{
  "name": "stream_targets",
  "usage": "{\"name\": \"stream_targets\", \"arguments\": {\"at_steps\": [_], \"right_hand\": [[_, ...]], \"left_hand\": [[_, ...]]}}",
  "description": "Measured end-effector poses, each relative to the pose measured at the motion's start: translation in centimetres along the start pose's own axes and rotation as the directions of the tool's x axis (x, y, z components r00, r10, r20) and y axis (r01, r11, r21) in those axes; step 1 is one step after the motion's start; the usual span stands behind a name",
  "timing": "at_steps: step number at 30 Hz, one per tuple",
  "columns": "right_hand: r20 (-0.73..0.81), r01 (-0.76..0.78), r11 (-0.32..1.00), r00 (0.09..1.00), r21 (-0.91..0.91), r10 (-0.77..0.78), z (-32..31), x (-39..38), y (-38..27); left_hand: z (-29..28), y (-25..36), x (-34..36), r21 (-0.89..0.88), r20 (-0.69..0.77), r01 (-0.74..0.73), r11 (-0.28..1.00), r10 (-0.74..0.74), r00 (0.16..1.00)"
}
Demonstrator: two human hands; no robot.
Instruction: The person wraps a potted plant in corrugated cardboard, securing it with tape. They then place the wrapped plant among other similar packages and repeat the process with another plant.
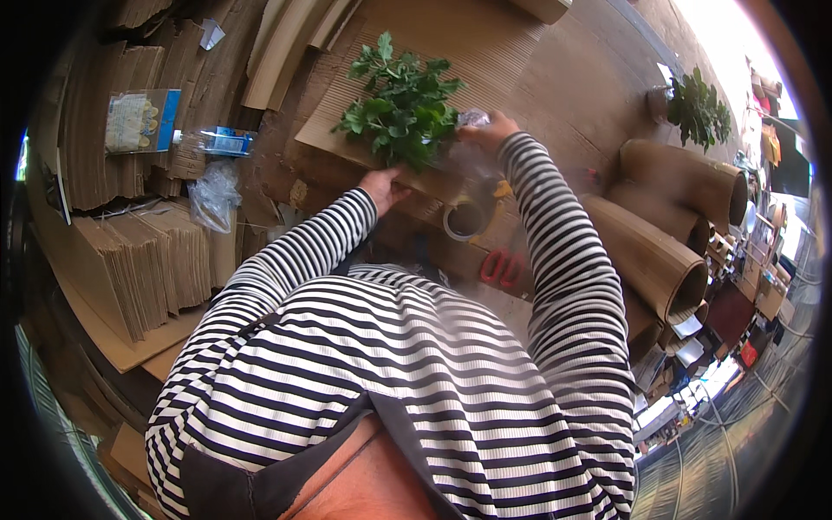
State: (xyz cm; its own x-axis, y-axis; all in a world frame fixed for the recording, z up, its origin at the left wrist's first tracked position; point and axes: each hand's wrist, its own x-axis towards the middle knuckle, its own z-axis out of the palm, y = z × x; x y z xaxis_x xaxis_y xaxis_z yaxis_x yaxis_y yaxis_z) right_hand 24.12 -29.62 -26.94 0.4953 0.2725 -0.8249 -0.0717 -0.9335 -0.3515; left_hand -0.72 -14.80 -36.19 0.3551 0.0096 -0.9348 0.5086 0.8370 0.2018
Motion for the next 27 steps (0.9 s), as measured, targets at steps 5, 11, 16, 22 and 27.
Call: {"name": "stream_targets", "arguments": {"at_steps": [5,11,16,22,27], "right_hand": [[0.077,-0.013,0.979,0.997,0.205,-0.003,2.7,0.1,-0.9],[0.129,-0.031,0.989,0.992,0.142,0.012,2.0,1.1,-1.5],[0.201,-0.085,0.962,0.979,0.26,0.033,2.0,1.6,-1.3],[0.063,-0.061,0.984,0.997,0.17,0.051,3.6,1.9,-0.3],[-0.074,-0.07,0.997,0.995,-0.015,0.069,5.3,1.0,0.7]], "left_hand": [[-4.2,1.8,-2.5,0.068,0.0,-0.067,0.995,0.067,0.998],[-2.7,2.6,-7.6,0.424,0.313,0.132,0.896,-0.281,0.907],[1.5,1.3,-8.2,0.179,0.439,0.045,0.983,-0.12,0.89],[0.9,-0.4,-3.7,-0.052,0.034,0.065,0.997,-0.064,0.997],[0.3,-0.2,-2.8,0.023,0.053,0.046,0.999,-0.047,0.997]]}}
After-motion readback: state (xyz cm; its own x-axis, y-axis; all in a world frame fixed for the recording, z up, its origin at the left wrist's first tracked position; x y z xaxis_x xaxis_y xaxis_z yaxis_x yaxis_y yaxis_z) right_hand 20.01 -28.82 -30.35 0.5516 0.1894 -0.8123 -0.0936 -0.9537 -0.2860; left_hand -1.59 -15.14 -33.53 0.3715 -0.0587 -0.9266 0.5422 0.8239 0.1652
